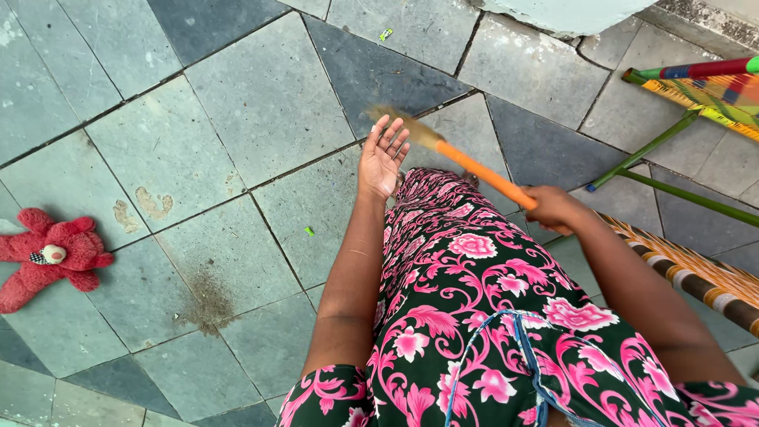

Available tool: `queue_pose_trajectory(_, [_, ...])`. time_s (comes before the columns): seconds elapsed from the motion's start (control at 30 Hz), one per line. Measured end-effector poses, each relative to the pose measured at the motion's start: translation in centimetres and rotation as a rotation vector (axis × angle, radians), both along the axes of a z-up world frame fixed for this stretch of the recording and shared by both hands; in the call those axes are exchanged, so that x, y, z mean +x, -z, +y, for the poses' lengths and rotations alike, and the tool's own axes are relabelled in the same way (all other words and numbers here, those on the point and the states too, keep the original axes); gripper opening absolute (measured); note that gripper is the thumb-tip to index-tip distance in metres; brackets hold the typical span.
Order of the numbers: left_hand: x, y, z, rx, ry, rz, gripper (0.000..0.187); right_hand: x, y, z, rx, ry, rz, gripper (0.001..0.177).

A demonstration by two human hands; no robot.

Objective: The person sweeps debris across a tiled floor using a hand broom and then picks up a red stuffed animal.

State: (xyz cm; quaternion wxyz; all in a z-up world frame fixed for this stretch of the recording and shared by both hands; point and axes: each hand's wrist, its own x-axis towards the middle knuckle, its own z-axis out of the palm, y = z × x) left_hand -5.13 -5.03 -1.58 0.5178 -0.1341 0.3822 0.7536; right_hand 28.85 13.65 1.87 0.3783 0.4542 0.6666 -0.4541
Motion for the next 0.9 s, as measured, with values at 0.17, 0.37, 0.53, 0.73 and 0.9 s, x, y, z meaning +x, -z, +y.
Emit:
queue_pose_trajectory(0.17, [-1.0, 0.0, -0.7, -0.015, -0.007, 0.001, 0.050, 3.0, 2.9, -0.1, 0.074, 0.339, -0.014, 0.060])
queue_pose_trajectory(0.37, [-1.7, 0.3, -1.3, -0.015, 0.036, 0.009, 0.049, 1.4, 11.4, -0.6, 0.121, 0.432, -0.095, 0.036])
queue_pose_trajectory(0.53, [-2.5, 0.5, -1.3, -0.023, 0.054, 0.008, 0.049, 0.8, 10.0, -4.4, -0.021, 0.183, -0.083, 0.042])
queue_pose_trajectory(0.73, [-3.3, 0.0, -0.5, -0.002, 0.073, 0.019, 0.050, 3.1, 5.9, -5.5, -0.151, 0.427, 0.081, 0.089])
queue_pose_trajectory(0.9, [-3.1, -1.1, 0.3, -0.022, 0.097, 0.048, 0.050, 4.1, 8.7, -3.3, 0.106, 0.783, 0.118, 0.033])
